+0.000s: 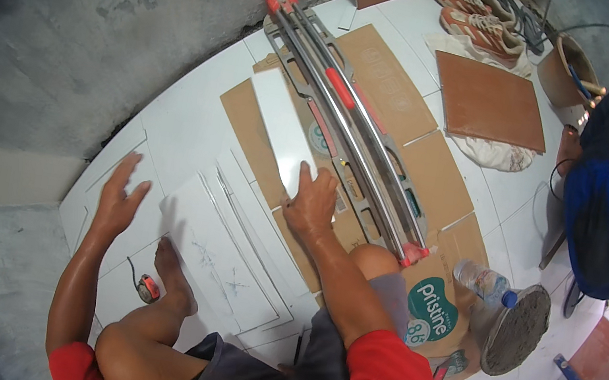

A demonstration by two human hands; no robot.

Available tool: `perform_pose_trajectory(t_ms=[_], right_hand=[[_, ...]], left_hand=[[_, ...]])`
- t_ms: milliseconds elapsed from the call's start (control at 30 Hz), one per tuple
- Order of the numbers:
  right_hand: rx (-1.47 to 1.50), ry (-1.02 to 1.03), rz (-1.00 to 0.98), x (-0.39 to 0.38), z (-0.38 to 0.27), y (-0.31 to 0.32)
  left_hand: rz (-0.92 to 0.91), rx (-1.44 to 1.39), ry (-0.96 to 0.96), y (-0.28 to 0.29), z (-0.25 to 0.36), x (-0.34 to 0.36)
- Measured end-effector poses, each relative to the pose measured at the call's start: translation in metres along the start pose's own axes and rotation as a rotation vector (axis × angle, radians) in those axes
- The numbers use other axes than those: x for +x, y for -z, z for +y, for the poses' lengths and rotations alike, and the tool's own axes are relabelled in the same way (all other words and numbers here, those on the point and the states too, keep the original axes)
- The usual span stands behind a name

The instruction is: The person uses a manual tile cutter to score and snap white ceramic tiles. They measure the floor gap with a tape measure, mark the tiles, and wipe them with a cloth before cutting. The person also fits a cut tile into the wall gap to check alignment.

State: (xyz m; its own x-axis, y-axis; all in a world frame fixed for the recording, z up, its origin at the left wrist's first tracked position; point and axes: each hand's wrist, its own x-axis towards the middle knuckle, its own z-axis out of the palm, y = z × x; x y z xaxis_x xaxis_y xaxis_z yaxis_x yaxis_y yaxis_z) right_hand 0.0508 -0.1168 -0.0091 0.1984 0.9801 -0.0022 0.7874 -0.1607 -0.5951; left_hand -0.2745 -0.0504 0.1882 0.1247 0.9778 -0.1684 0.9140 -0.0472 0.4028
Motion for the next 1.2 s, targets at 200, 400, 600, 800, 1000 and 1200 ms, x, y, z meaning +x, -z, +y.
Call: perform_pose_trajectory(t_ms=[200,400,600,800,1000,1200], right_hand=[[0.037,-0.109,-0.093,-0.064,0.007,0.025],[-0.039,-0.241,-0.173,-0.104,0.01,0.003],[-0.154,-0.295,-0.247,-0.126,0.018,0.011],[-0.178,-0.292,-0.309,-0.118,0.014,0.009],[-0.262,-0.237,-0.325,-0.118,0.013,0.007],[-0.268,-0.22,-0.362,-0.117,0.015,0.005]], left_hand=[[-0.272,-0.072,0.053,-0.103,0.069,0.034],[-0.484,-0.197,0.379,-0.23,0.062,-0.016],[-0.282,0.079,0.251,-0.285,0.061,-0.037],[-0.117,0.169,0.286,-0.308,0.078,-0.045],[-0.051,0.1,0.475,-0.303,0.114,-0.056],[-0.049,0.008,0.513,-0.297,0.112,-0.047]])
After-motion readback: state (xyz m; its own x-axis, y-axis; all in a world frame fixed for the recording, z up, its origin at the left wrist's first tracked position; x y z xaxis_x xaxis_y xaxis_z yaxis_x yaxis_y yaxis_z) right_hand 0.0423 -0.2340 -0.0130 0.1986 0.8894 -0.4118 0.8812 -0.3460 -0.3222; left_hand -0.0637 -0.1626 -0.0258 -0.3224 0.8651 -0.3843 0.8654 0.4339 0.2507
